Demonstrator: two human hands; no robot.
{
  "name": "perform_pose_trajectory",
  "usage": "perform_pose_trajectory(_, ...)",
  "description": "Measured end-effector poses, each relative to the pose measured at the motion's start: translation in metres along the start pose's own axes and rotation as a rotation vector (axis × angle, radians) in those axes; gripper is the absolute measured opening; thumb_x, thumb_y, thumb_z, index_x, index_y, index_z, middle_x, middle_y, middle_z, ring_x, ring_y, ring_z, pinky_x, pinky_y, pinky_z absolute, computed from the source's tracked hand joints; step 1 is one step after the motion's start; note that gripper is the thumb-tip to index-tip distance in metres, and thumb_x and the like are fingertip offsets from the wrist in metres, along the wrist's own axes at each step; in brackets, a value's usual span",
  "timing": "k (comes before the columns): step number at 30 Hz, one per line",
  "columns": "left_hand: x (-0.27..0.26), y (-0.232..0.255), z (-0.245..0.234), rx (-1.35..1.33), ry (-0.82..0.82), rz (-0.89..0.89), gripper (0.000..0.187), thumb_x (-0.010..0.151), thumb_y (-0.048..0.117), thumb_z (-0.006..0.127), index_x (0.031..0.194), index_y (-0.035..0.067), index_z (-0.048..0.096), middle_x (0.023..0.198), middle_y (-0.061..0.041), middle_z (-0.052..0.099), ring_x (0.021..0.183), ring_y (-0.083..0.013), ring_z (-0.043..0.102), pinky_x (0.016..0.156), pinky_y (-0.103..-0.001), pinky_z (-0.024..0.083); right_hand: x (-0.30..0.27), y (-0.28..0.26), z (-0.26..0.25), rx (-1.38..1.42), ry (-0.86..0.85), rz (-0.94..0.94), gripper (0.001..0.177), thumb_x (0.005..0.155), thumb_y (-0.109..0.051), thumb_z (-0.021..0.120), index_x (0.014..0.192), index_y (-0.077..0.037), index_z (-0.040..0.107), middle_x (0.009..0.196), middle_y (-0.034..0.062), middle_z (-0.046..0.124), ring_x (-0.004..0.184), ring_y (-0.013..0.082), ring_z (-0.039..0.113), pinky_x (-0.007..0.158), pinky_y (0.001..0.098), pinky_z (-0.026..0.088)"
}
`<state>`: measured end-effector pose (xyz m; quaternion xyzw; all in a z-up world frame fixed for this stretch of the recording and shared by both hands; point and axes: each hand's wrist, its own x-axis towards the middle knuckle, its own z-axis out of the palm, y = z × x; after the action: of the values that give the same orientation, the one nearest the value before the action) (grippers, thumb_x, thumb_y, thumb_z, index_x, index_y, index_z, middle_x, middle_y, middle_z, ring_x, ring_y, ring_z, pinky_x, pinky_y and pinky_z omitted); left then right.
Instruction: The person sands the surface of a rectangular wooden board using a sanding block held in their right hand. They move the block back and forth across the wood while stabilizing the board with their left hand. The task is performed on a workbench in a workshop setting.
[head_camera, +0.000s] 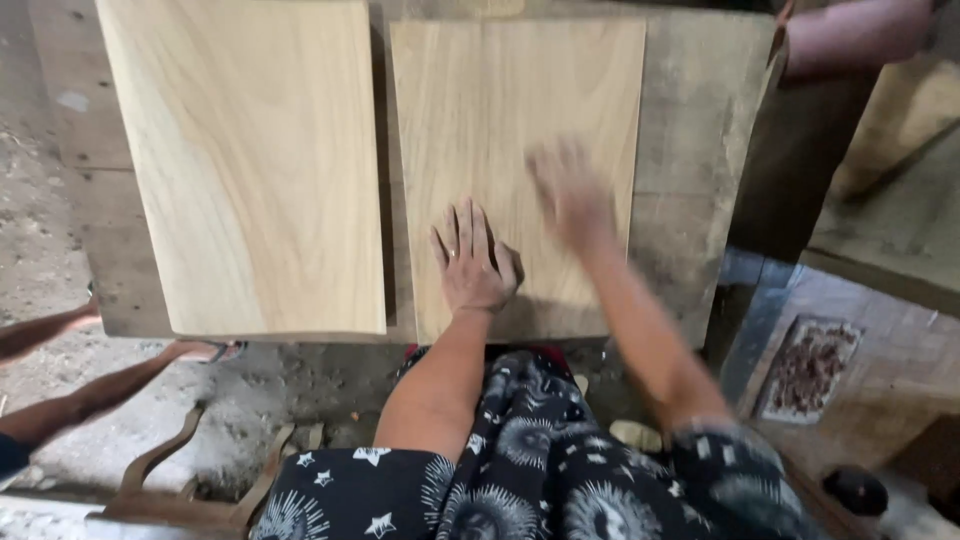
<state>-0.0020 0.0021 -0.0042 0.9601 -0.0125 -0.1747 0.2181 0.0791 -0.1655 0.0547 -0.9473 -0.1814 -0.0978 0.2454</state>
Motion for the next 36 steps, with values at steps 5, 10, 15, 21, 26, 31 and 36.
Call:
perform_pose_trajectory(5,-0.001,-0.008,0.020,0.057,0.296,0.081,0.079,0.084,0.033,0.051,0.157,0.005,0.038,0.167,-0.013,0.030,0.155,-0.0345,0.025,0.127,-0.060,0.014,-0.146,-0.054,-0.005,-0.073,-0.088,0.101,0.067,0.085,-0.053,0.072,0.135,-0.008,0.065,0.146,0.0180,0.058,0.137,0.0407,0.053,0.114,0.0493,0.044)
perform_pose_trajectory(10,0.004,-0.005,0.020,0.070,0.313,0.089,0.076,0.087,0.033,0.049,0.156,0.004,0.038,0.168,-0.013,0.029,0.156,-0.0348,0.024,0.127,-0.060,0.013,-0.158,-0.022,0.018,-0.287,-0.100,0.079,0.082,0.083,-0.076,0.058,0.143,-0.021,0.059,0.149,0.0094,0.052,0.142,0.0325,0.043,0.119,0.0497,0.033)
perform_pose_trajectory(15,0.002,-0.007,0.022,0.116,0.331,0.080,0.075,0.088,0.034,0.049,0.157,0.005,0.038,0.168,-0.014,0.029,0.156,-0.0347,0.023,0.127,-0.061,0.012,-0.092,0.022,0.030,-0.489,-0.097,-0.040,0.084,0.087,-0.080,0.049,0.143,-0.018,0.060,0.146,0.0153,0.051,0.142,0.0374,0.042,0.119,0.0541,0.036)
perform_pose_trajectory(21,0.004,-0.001,0.015,0.133,0.209,0.032,0.074,0.092,0.037,0.042,0.160,0.008,0.032,0.171,-0.009,0.020,0.158,-0.0312,0.015,0.129,-0.057,0.005,0.043,0.093,0.066,-0.333,0.282,-0.082,0.048,0.084,-0.018,0.062,0.129,0.000,0.067,0.135,0.0173,0.065,0.123,0.0335,0.065,0.109,0.0409,0.052)
perform_pose_trajectory(26,0.002,0.008,-0.014,0.153,-0.083,-0.032,0.076,0.096,0.043,0.032,0.163,0.011,0.015,0.173,-0.007,0.004,0.159,-0.0299,-0.002,0.130,-0.054,-0.007,0.079,0.080,0.055,-0.469,0.063,0.115,0.053,0.083,-0.013,0.074,0.135,-0.008,0.068,0.131,0.0146,0.069,0.115,0.0340,0.069,0.091,0.0398,0.062)
perform_pose_trajectory(31,-0.001,0.003,-0.004,0.155,-0.004,-0.009,0.076,0.098,0.043,0.033,0.164,0.011,0.016,0.173,-0.006,0.006,0.160,-0.0281,0.001,0.130,-0.054,-0.004,0.032,0.071,0.024,-0.164,-0.301,0.389,0.068,0.088,-0.005,0.063,0.153,-0.002,0.046,0.152,0.0214,0.051,0.137,0.0395,0.053,0.110,0.0492,0.046)
perform_pose_trajectory(36,0.004,-0.005,0.022,0.119,0.341,0.071,0.075,0.087,0.035,0.049,0.156,0.007,0.040,0.168,-0.011,0.030,0.156,-0.0313,0.023,0.128,-0.058,0.010,-0.045,-0.026,-0.043,0.144,0.064,0.500,0.032,0.102,-0.006,0.058,0.132,-0.007,0.067,0.132,0.0153,0.069,0.119,0.0333,0.065,0.099,0.0478,0.054)
